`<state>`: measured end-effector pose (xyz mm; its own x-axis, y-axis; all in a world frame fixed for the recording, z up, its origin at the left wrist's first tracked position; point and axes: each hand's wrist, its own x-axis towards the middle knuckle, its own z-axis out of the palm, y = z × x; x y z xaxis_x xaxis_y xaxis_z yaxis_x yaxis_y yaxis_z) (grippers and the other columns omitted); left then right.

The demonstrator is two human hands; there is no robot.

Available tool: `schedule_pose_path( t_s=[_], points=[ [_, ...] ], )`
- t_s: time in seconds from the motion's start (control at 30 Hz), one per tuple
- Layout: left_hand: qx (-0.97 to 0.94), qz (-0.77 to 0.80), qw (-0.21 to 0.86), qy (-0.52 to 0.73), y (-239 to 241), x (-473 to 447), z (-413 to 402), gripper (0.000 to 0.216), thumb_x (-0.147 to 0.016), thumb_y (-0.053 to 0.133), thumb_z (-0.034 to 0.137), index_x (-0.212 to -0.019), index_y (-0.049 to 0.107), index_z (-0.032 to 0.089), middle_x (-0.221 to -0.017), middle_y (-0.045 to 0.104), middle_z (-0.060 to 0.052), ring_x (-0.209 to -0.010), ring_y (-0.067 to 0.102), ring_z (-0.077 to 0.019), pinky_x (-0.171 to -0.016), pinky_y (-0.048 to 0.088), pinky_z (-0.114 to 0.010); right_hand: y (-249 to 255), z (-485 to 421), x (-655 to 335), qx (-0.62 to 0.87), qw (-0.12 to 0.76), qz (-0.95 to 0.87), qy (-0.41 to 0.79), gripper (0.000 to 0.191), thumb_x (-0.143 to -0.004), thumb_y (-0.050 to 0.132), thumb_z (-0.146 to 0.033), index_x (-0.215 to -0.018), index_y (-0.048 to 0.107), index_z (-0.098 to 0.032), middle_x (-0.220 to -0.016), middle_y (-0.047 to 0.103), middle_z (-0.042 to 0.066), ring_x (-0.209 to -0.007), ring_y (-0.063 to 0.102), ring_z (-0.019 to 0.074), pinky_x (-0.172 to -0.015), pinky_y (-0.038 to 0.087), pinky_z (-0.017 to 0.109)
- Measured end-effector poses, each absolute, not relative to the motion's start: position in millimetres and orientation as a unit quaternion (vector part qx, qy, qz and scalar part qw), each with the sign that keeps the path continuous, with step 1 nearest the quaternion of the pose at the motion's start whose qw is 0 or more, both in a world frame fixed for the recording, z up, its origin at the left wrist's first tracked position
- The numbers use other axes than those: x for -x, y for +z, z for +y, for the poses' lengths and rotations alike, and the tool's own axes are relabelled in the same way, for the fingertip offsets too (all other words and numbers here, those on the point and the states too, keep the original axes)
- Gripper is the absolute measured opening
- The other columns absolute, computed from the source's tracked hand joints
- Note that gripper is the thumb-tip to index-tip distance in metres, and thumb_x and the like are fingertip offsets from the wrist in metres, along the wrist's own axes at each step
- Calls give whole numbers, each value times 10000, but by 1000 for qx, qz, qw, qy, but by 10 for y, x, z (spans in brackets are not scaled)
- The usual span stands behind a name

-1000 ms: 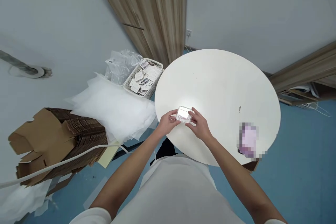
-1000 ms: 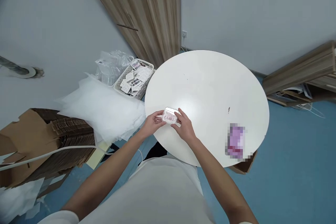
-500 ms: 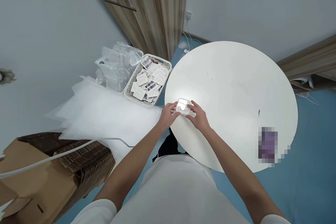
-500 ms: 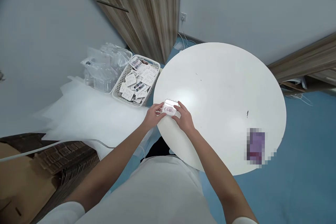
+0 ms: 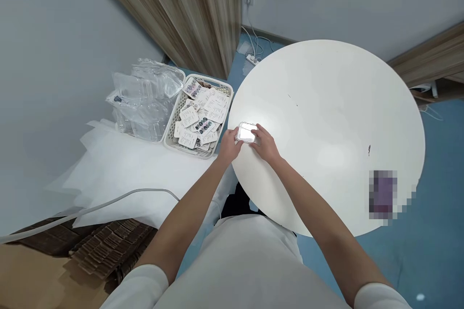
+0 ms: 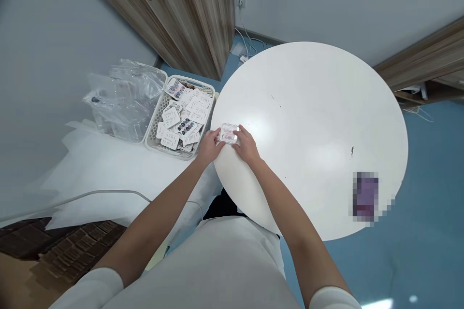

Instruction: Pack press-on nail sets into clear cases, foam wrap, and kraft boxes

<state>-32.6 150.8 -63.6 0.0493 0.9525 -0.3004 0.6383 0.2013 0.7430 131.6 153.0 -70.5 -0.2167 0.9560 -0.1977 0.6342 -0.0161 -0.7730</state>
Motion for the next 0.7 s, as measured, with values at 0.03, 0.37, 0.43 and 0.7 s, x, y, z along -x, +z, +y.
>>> schedule_pose_path(
  t_s=[0.03,0.37,0.43,0.7],
  points=[
    [-604,661,402,194,-650,328,1519,533,-736,563,208,-1242,404,152,-992,462,-74,-777,488,-144,-729,426,-286,-717,1541,-1309,594,203,-670,397,477,-687,613,-207,-1142,476,-240,-1363,322,54,-1206,363,247,-956,368,420],
    [-602,658,404,202,-714,333,1524,534,-743,555,217,-1250,390,185,-995,457,-64,-754,490,-132,-729,433,-290,-768,1534,-1299,594,205,-679,380,462,-699,592,-237,-1139,449,-243,-1387,264,51,-1247,288,257,-977,328,458],
    [-598,659,408,205,-721,340,1520,568,-736,562,222,-1266,362,185,-1001,456,-64,-763,490,-131,-736,433,-290,-780,1514,-1308,593,211,-679,378,489,-696,599,-264,-1155,431,-241,-1407,202,56,-1267,251,258,-985,319,457],
    [-575,675,407,221,-694,297,1341,692,-709,585,267,-1309,250,179,-1125,408,-105,-918,484,-180,-797,424,-333,-761,1340,-1398,584,234,-663,404,697,-682,601,-271,-1285,254,-244,-1421,101,85,-1292,188,250,-995,306,456]
  ],
)
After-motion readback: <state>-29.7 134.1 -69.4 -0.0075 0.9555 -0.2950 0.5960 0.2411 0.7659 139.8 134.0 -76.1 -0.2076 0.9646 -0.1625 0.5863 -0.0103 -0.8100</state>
